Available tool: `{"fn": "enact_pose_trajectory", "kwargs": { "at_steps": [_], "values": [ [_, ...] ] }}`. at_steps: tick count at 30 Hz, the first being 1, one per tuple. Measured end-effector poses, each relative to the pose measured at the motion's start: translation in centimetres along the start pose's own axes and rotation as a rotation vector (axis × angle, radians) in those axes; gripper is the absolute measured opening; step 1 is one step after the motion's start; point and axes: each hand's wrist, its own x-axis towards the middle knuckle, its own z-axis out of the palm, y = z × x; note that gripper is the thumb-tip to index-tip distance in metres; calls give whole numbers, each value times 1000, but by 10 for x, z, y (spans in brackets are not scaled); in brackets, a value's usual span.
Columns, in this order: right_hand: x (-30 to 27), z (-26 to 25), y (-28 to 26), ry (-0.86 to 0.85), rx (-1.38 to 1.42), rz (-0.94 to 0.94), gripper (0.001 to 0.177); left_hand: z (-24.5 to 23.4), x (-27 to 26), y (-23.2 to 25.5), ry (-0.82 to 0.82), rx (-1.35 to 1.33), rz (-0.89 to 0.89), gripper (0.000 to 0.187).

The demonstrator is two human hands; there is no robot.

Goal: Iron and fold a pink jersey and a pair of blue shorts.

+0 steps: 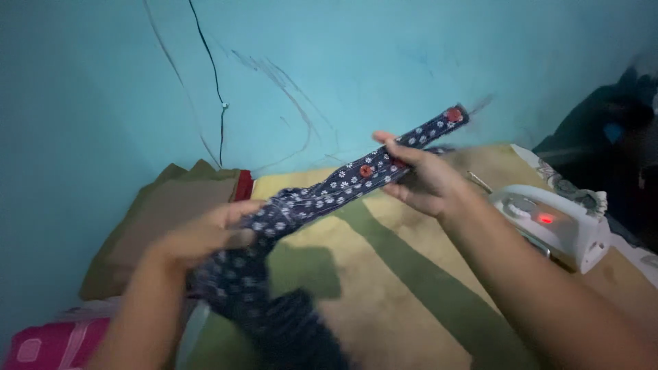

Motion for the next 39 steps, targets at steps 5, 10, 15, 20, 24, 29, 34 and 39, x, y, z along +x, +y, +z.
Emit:
{"fn": "enact_pose_trajectory", "kwargs": {
  "at_steps": [5,10,15,20,24,29,34,39],
  "values": [
    [8,-62,3,84,36,-20,38,-55,48,-46,-3,100,-84,52],
    [60,-230,55,68,-122,-9,17,-14,95,-92,234,792,-319,27],
    [-2,-166,22,361,-477,-49,17,0,122,-146,585,1265,-8,28],
    [0,-171,-1,394,-870,-145,22,-5,117,-117,824,1200,62,33],
    [15,-203,24,-38,-1529,32,34,-33,134,-145,748,926,-2,73],
    [-4,-169,58,-105,-1718,26,64,-24,108,-167,310,1023,-477,115],
    [16,-168,80,-148,-1903,82,66,-34,84,-185,121,902,-378,107],
    [34,-169,40,235,-1924,-338,27,-49,97,-132,505,1046,-328,82]
  ]
}}
